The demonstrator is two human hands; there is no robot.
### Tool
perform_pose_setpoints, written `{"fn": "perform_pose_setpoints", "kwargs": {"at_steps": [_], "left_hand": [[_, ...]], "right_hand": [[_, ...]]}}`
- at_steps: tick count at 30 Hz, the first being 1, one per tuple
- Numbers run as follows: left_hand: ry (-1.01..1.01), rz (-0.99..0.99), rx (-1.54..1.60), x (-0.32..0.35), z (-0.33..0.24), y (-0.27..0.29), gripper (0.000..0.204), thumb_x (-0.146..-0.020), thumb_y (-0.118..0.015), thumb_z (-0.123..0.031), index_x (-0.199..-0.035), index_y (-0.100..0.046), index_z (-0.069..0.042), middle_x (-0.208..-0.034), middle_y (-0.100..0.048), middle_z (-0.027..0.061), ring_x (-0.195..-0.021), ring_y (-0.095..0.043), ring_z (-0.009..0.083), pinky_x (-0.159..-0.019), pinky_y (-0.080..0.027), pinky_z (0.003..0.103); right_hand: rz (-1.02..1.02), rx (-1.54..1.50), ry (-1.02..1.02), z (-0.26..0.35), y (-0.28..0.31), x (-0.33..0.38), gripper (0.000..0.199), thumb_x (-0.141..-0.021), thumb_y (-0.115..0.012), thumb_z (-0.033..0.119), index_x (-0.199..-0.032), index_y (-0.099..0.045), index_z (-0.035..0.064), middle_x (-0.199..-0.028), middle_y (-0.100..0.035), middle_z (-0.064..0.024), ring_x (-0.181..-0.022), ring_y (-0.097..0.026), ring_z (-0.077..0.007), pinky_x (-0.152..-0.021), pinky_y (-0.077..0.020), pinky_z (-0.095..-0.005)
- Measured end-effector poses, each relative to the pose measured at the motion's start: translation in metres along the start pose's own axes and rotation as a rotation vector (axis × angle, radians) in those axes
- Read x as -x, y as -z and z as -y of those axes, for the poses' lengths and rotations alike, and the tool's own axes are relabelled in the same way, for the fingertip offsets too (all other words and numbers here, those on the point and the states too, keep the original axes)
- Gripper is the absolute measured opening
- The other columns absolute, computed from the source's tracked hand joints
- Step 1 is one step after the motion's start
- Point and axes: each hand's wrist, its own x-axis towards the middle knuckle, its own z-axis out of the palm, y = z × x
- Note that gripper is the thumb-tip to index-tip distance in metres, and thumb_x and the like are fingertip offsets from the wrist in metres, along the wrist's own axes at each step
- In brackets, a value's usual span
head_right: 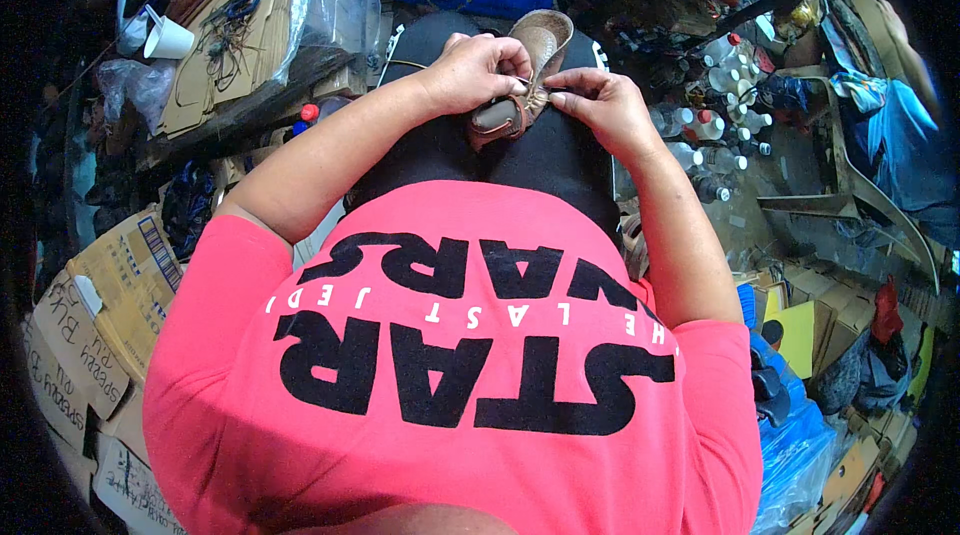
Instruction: The recorder is hand-stitching a leather shoe upper using a needle and thread in a workshop setting.
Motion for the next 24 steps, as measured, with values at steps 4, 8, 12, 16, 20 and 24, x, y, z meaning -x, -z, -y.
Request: {"fn": "perform_pose_setpoints", "kwargs": {"at_steps": [4, 8, 12, 16, 20, 24], "left_hand": [[-0.005, 0.049, 0.021, -0.003, -0.005, 0.003, 0.015, -0.072, -0.071, -0.018, -0.086, -0.069, -0.013, -0.079, -0.066, 0.0044, -0.081, -0.063, 0.0214, -0.075, -0.046, 0.035], [-0.168, 0.047, -0.322, -0.003, -0.015, 0.021, 0.013, -0.073, -0.071, -0.025, -0.084, -0.07, -0.018, -0.079, -0.064, 0.0009, -0.09, -0.056, 0.0215, -0.08, -0.038, 0.04], [-0.149, 0.03, -0.38, 0.004, -0.004, 0.031, 0.011, -0.076, -0.068, -0.024, -0.084, -0.067, -0.017, -0.079, -0.063, 0.0007, -0.088, -0.056, 0.0212, -0.08, -0.038, 0.04], [-0.051, 0.128, -0.277, 0.006, -0.003, 0.032, 0.013, -0.08, -0.065, -0.02, -0.09, -0.063, -0.012, -0.081, -0.064, 0.0065, -0.084, -0.058, 0.0255, -0.076, -0.043, 0.039], [-0.01, 0.216, -0.044, -0.003, -0.003, 0.027, 0.014, -0.082, -0.062, -0.018, -0.092, -0.061, -0.009, -0.082, -0.065, 0.0097, -0.08, -0.061, 0.0287, -0.072, -0.047, 0.038], [-0.057, 0.256, -0.103, -0.009, -0.01, 0.024, 0.013, -0.084, -0.058, -0.015, -0.094, -0.06, -0.006, -0.082, -0.065, 0.0132, -0.077, -0.063, 0.0302, -0.069, -0.048, 0.038]], "right_hand": [[-0.042, 0.276, -0.028, 0.006, -0.002, -0.01, 0.014, -0.078, -0.072, 0.01, -0.089, -0.069, 0.0017, -0.084, -0.067, -0.0029, -0.075, -0.057, -0.0055, -0.069, -0.0464, -0.0222], [0.013, 0.211, -0.004, 0.008, -0.002, -0.014, 0.01, -0.08, -0.071, 0.008, -0.084, -0.066, 0.0015, -0.078, -0.064, 0.0013, -0.072, -0.055, -0.005, -0.067, -0.045, -0.0202], [0.013, 0.073, -0.01, -0.004, 0.017, -0.009, 0.01, -0.08, -0.071, 0.01, -0.082, -0.065, 0.0031, -0.077, -0.063, 0.0016, -0.072, -0.054, -0.005, -0.068, -0.0436, -0.0198], [-0.003, 0.125, 0.066, -0.006, 0.022, -0.004, 0.012, -0.08, -0.071, 0.013, -0.084, -0.064, 0.0029, -0.082, -0.055, 0.0023, -0.076, -0.05, -0.0053, -0.068, -0.0402, -0.0197], [-0.026, 0.337, 0.136, 0.003, 0.018, 0.003, 0.014, -0.081, -0.07, 0.015, -0.084, -0.065, 0.002, -0.088, -0.045, 0.0017, -0.078, -0.046, -0.0061, -0.065, -0.0386, -0.0212], [-0.017, 0.183, 0.033, -0.004, 0.027, 0.016, 0.014, -0.081, -0.069, 0.016, -0.081, -0.064, 0.0022, -0.09, -0.048, 0.0021, -0.08, -0.048, -0.0061, -0.069, -0.0383, -0.0201]]}}
